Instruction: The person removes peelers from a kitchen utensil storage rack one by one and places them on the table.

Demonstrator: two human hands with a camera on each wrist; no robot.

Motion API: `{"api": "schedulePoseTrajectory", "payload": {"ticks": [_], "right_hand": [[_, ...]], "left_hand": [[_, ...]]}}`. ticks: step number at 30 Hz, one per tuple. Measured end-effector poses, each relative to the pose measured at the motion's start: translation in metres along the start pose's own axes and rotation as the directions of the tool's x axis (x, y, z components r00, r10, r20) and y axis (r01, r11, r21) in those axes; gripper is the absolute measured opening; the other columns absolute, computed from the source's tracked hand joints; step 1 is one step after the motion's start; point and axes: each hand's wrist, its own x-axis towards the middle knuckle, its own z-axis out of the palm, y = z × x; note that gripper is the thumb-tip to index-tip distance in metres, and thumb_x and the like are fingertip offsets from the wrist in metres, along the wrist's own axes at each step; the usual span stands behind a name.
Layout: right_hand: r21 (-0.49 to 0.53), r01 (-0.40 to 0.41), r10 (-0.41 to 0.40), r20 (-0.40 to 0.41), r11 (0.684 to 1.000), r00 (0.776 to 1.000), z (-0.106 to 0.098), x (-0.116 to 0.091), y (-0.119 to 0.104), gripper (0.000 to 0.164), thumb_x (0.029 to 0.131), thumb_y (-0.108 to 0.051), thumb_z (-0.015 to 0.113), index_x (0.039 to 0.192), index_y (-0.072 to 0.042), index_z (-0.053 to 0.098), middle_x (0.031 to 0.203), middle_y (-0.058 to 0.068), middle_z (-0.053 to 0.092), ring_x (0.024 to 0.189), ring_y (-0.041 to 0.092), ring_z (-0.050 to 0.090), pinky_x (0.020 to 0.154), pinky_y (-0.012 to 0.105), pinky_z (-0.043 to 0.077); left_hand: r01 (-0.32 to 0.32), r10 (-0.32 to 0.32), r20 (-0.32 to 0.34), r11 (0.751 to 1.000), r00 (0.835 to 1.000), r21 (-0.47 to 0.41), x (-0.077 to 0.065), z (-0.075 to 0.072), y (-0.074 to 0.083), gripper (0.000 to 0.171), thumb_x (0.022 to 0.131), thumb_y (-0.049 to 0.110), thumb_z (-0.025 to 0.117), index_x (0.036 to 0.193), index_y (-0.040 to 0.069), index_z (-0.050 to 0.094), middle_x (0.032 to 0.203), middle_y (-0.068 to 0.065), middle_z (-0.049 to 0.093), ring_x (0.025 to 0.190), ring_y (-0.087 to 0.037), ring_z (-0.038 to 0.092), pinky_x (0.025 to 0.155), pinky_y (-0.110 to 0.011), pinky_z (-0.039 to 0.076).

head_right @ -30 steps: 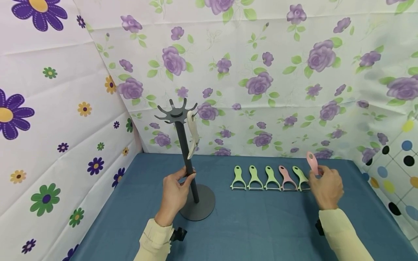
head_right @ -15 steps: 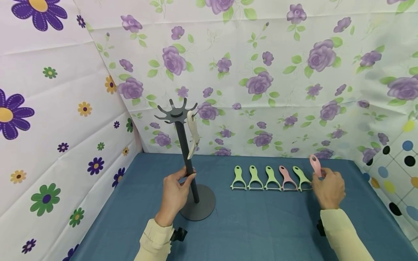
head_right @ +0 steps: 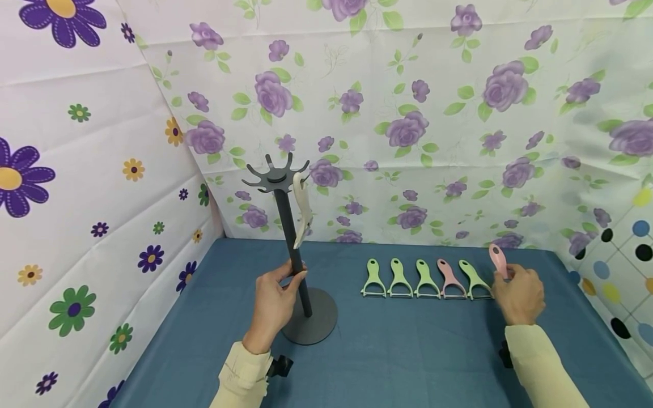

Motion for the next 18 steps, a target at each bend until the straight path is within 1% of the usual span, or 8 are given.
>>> {"api": "schedulePoseTrajectory", "payload": {"ticks": [5,12,18], "right_hand": [[-0.003,-0.01,0.01,0.011,1.0,1.0,-0.001,0.004,0.004,0.05,0.101,-0.025,0.057,0.139,0.008,0.055,0.123,0.033,0.056,0.107,0.049,0.053,0.081,0.069,0.045],[-0.013,0.003,-0.003,0.015,1.0,1.0,0.001,0.01,0.01,0.048,0.101,-0.026,0.059,0.135,0.007,0.059,0.123,0.033,0.063,0.102,0.049,0.06,0.073,0.065,0.049],[-0.02,0.003,-0.003,0.025,1.0,1.0,0.002,0.012,0.012,0.047,0.101,-0.026,0.059,0.135,0.007,0.059,0.123,0.033,0.063,0.102,0.05,0.06,0.073,0.064,0.049]], "left_hand": [[0.001,-0.001,0.0,1.0,1.0,0.004,0.0,-0.001,0.001,0.03,0.098,0.015,0.069,0.128,0.011,0.072,0.116,-0.013,0.076,0.111,-0.029,0.073,0.088,-0.038,0.062],[0.008,-0.008,0.005,1.0,1.0,-0.003,-0.001,-0.001,0.001,0.031,0.099,0.016,0.068,0.129,0.012,0.072,0.117,-0.013,0.076,0.112,-0.028,0.073,0.089,-0.039,0.062],[0.005,-0.005,0.007,1.0,1.0,-0.001,-0.001,-0.001,0.0,0.031,0.098,0.016,0.069,0.128,0.012,0.072,0.117,-0.013,0.076,0.111,-0.027,0.073,0.089,-0.038,0.062]]}}
